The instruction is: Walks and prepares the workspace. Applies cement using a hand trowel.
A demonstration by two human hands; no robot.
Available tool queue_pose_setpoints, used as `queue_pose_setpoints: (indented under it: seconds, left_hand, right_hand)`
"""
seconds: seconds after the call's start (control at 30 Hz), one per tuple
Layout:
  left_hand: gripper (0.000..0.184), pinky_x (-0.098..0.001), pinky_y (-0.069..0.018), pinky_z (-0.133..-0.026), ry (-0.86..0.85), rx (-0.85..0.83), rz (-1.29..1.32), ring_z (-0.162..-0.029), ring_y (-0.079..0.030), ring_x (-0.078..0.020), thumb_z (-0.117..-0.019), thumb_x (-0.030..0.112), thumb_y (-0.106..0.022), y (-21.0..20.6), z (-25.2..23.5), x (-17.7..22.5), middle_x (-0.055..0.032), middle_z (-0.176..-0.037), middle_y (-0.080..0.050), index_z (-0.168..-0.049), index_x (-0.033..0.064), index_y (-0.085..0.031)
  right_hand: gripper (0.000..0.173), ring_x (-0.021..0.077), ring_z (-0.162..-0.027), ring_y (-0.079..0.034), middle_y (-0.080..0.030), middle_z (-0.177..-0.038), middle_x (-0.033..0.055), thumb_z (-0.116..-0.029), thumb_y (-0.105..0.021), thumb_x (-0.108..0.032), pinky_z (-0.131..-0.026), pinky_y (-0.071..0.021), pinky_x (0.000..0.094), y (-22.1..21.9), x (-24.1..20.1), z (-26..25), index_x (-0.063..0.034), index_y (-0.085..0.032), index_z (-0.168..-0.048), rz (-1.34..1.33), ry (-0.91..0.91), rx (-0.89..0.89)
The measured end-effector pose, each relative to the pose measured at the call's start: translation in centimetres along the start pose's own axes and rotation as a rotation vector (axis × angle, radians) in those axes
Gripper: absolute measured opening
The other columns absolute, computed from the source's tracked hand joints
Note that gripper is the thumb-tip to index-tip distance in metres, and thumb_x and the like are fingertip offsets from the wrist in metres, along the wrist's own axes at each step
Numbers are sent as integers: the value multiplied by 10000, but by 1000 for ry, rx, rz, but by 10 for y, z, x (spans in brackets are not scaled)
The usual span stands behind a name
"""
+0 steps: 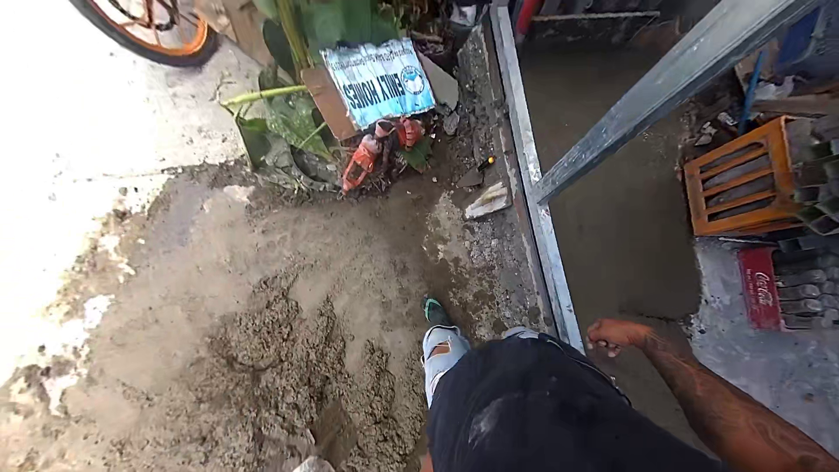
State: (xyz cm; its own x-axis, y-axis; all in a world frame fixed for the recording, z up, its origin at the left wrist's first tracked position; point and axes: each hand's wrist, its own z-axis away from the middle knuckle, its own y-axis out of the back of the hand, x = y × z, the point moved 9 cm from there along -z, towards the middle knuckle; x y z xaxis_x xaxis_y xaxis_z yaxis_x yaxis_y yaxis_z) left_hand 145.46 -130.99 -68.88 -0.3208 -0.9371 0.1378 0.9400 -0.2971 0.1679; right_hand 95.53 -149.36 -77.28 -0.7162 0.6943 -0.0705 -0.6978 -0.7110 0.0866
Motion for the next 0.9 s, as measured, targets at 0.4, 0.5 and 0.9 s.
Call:
queue_pose_setpoints:
  seconds: [0.4, 0.5, 0.9]
  left_hand:
    - [376, -369, -589, -897, -388, -3, 229, -1020, -732, -224, -1117, 221, -401, 193, -197, 407, -160, -1166, -733, -1293, -35, -614]
    - [404, -507, -474, -1047, -245, 83, -189, -1204, -633, -332, -1084, 256, -519, 169, -221, 432, -237, -1301, -652, -1357, -30, -601]
    - [1021, -638, -333, -1159, -90, 105, -1019, -1469, -348, -479, -855, 522, -763, 112, -342, 577, -329, -1593, -315, -1575, -33, -300]
  right_hand:
    - [267, 148, -739, -608, -644, -922, 92, -1081, -521, -227, -724, -537, 357, -11, -89, -59, -6, -642, -1171, -137, -107, -206]
    - [262, 128, -649, -567, -593, -822, 60, -1083, -518, -226, -657, -529, 327, 37, -113, -105, 3, -625, -1153, -304, -178, -153]
    - [392, 388, -1264, -602, -604, -1383, 224, -1031, -605, -254, -1071, -474, 594, 291, -419, -285, -30, -638, -1351, -7, 257, 288]
